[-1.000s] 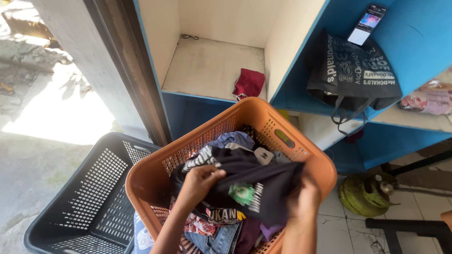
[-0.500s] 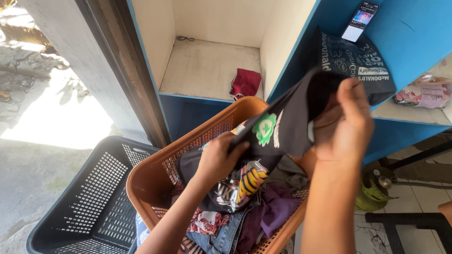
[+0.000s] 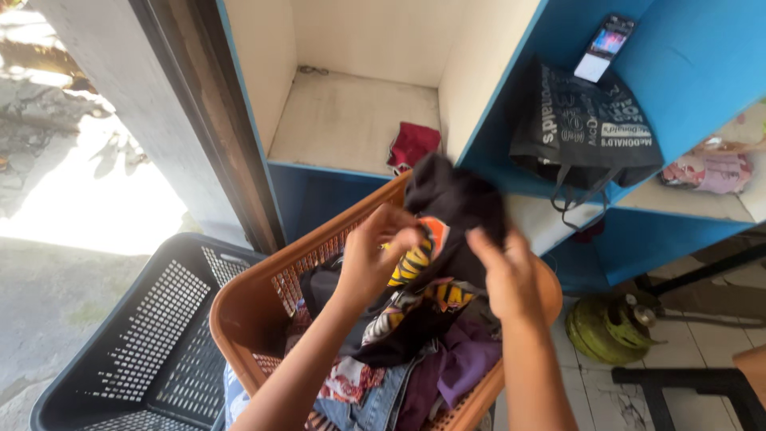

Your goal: The person sorts through a pile of clothes in an orange laundry basket, picking up items like a black t-shirt and a purple sock, unfolding them, and placing them into a black laundry basket. The task involves handling various garments one by one.

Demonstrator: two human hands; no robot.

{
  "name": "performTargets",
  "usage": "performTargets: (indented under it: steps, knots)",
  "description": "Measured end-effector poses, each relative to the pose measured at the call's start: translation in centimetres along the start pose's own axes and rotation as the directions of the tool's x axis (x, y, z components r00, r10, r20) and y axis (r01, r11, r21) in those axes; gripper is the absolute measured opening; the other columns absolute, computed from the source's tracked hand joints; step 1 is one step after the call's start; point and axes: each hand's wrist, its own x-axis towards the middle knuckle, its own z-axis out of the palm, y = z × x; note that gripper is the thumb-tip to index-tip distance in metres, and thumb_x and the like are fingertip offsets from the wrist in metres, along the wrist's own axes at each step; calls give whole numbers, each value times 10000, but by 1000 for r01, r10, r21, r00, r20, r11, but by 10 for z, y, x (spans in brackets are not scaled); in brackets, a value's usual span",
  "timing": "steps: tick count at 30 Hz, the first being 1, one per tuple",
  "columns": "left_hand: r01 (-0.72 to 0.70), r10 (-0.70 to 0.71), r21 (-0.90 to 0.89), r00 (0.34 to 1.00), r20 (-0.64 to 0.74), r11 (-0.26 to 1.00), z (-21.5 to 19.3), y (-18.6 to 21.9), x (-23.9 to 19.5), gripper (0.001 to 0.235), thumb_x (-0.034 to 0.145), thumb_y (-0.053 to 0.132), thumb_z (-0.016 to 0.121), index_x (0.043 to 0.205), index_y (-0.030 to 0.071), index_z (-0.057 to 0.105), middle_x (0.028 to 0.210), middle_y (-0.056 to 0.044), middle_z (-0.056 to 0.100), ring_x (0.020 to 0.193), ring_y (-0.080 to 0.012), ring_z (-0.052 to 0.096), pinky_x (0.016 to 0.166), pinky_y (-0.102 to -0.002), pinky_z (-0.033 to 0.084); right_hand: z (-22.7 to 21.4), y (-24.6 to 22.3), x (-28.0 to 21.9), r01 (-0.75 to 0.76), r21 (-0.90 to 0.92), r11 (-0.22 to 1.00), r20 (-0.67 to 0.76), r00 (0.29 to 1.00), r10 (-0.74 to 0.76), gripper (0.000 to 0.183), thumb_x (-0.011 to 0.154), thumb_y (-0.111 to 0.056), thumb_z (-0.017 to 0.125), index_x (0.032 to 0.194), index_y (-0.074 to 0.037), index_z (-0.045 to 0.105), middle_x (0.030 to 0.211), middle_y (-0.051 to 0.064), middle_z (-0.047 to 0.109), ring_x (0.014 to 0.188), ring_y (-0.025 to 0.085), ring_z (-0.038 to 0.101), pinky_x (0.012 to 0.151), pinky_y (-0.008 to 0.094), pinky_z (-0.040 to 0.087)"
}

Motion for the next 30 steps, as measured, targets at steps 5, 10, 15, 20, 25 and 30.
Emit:
performTargets:
  steps: [5,10,15,20,25,30]
  knots:
    - [156,-222,508,972,72,847,2,-28,-60,467,747,448,856,986,78,701,923,-51,799,850,-204,777,765,-346,593,-9,-22,15,89,426,901,-147,989,-28,530,935,-168,693,1426,-31,548,1395,52,622,1269,176,599,1104,323,450]
    - [56,-79,284,994,69,957,4,-19,-61,486,764,381,857,1107,72,709,1007,-69,790,901,-215,775,759,-350,589,6,-27,25,-52,455,889,-76,992,97,555,965,-238,685,1441,12,549,1372,80,635,1211,199,616,1062,358,467]
    - [184,-256,630,966,25,755,13,-27,-47,198,985,299,703,1072,157,811,897,-97,789,797,-256,735,724,-373,570,14,-3,29,-134,461,877,-45,984,174,557,953,-254,691,1431,1,558,1381,73,638,1221,178,625,1043,342,487]
    - [336,-345,-271,938,13,902,-21,-38,-30,304,1057,239,591,1092,-37,715,892,-95,747,772,-141,692,712,-350,594,-32,37,64,90,-273,958,-112,986,-125,456,1043,-274,651,1424,-29,599,1352,98,708,1193,203,657,1045,350,489]
    - [400,-453,-606,889,74,687,-29,-19,-15,378,1050,265,500,1158,-50,678,977,-68,761,823,-122,722,775,-294,599,-22,51,15,113,-519,847,-159,961,-226,333,1014,-291,640,1248,-73,547,1145,90,734,1051,206,714,918,331,550]
    - [381,-442,-567,896,32,730,-11,-25,-19,343,1065,251,524,1132,-48,678,981,-65,749,851,-133,704,793,-306,593,25,44,-38,179,-607,775,145,983,-113,269,896,-265,767,943,-27,651,789,127,714,725,186,693,653,335,529]
